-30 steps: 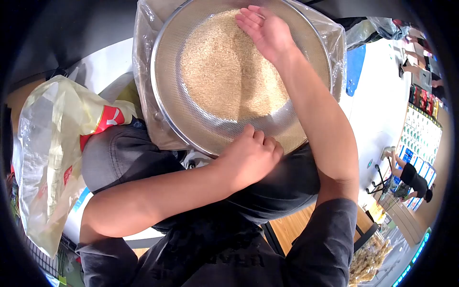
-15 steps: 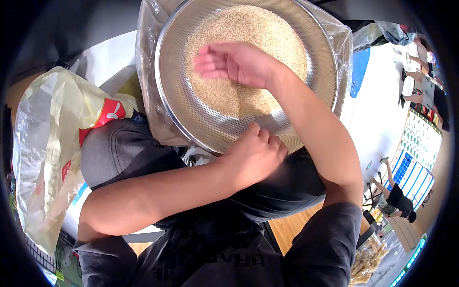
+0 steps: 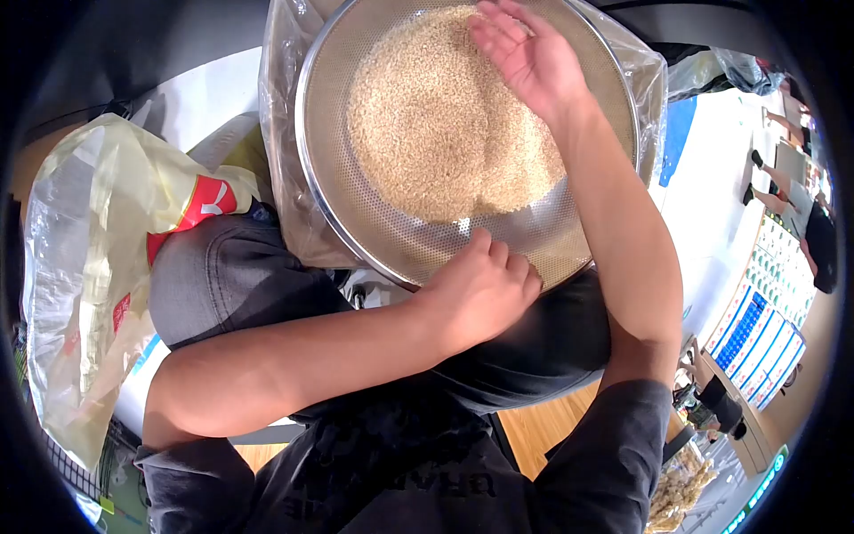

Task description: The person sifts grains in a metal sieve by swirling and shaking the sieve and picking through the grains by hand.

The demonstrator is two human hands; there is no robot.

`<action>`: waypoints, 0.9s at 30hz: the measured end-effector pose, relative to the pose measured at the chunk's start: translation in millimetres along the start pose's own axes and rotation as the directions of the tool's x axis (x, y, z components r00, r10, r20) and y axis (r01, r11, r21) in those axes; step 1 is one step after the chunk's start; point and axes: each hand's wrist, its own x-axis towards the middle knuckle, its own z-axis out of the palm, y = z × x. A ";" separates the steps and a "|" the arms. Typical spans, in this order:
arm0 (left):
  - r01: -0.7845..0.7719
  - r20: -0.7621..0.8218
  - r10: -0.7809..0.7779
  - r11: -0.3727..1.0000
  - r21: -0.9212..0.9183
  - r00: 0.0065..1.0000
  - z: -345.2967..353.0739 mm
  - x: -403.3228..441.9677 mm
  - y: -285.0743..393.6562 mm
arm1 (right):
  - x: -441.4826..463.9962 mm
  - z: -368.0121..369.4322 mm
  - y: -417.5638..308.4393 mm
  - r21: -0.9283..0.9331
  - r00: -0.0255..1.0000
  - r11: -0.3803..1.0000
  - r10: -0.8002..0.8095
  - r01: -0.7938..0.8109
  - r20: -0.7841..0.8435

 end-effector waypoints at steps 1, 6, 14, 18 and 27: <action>-0.001 0.006 0.001 1.000 0.000 1.000 -1.3 0.2 -0.3 | 6.7 -5.2 -2.2 0.022 0.998 0.998 -0.058 0.058 -0.030; 0.004 0.025 -0.004 1.000 -0.001 1.000 -3.3 1.3 -0.8 | 19.4 -22.8 3.6 0.097 0.999 0.995 -0.035 0.036 -0.002; 0.005 0.005 -0.005 1.000 -0.020 1.000 0.3 2.0 0.4 | 13.2 -20.9 14.2 0.235 0.969 0.965 0.056 -0.114 0.239; 0.001 0.043 0.001 0.999 -0.048 0.999 -1.0 2.8 -0.1 | 12.0 -21.0 15.9 0.173 0.977 0.977 0.086 -0.121 0.197; -0.007 0.007 0.007 1.000 -0.025 1.000 1.5 2.6 0.2 | 20.2 -27.3 15.9 0.165 0.957 0.979 0.071 -0.121 0.282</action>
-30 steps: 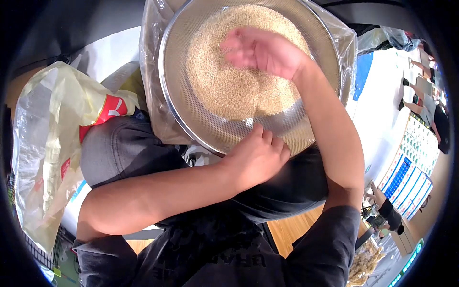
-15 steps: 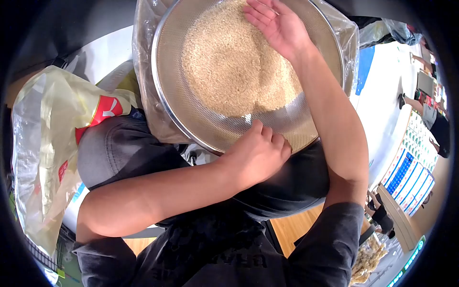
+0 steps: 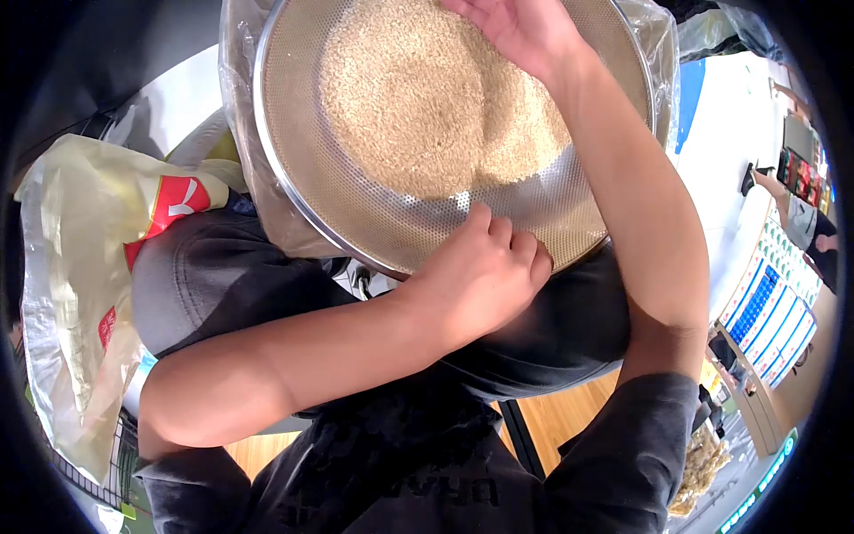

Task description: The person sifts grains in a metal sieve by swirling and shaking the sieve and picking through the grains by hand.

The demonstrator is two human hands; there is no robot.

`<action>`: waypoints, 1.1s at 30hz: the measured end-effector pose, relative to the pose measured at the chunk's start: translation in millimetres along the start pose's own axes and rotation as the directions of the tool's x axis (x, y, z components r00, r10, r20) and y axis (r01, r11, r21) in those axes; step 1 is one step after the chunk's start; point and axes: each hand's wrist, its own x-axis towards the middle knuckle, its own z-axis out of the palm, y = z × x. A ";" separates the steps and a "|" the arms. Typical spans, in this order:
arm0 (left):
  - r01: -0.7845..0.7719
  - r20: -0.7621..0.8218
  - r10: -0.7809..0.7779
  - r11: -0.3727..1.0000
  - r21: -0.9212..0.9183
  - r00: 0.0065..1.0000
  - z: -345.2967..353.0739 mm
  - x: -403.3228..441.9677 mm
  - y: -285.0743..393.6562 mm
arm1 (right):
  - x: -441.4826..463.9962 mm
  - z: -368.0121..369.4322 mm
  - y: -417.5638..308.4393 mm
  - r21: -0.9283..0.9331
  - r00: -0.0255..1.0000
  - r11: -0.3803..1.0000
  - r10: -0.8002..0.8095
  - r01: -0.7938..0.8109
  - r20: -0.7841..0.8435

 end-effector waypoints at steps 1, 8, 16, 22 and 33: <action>0.004 -0.004 -0.004 1.000 0.001 1.000 -0.1 0.0 0.2 | -0.1 2.1 0.0 -0.010 1.000 1.000 -0.002 0.002 -0.027; 0.002 0.000 -0.002 1.000 -0.002 1.000 -0.9 0.3 -1.3 | -4.0 13.9 0.3 -0.102 0.992 0.995 0.007 -0.020 -0.127; 0.004 0.007 -0.004 1.000 -0.020 1.000 -0.5 0.9 -1.5 | -9.0 20.9 3.7 -0.251 0.975 0.945 0.221 -0.212 0.008; 0.007 0.011 -0.007 1.000 -0.023 1.000 -0.8 0.5 -1.4 | -27.0 25.8 9.7 -0.625 0.898 0.745 0.411 -0.231 0.158; 0.006 0.019 -0.005 0.998 -0.061 1.000 -1.4 1.2 -2.0 | -68.4 14.9 -2.1 -0.724 0.505 0.361 0.863 -0.588 0.021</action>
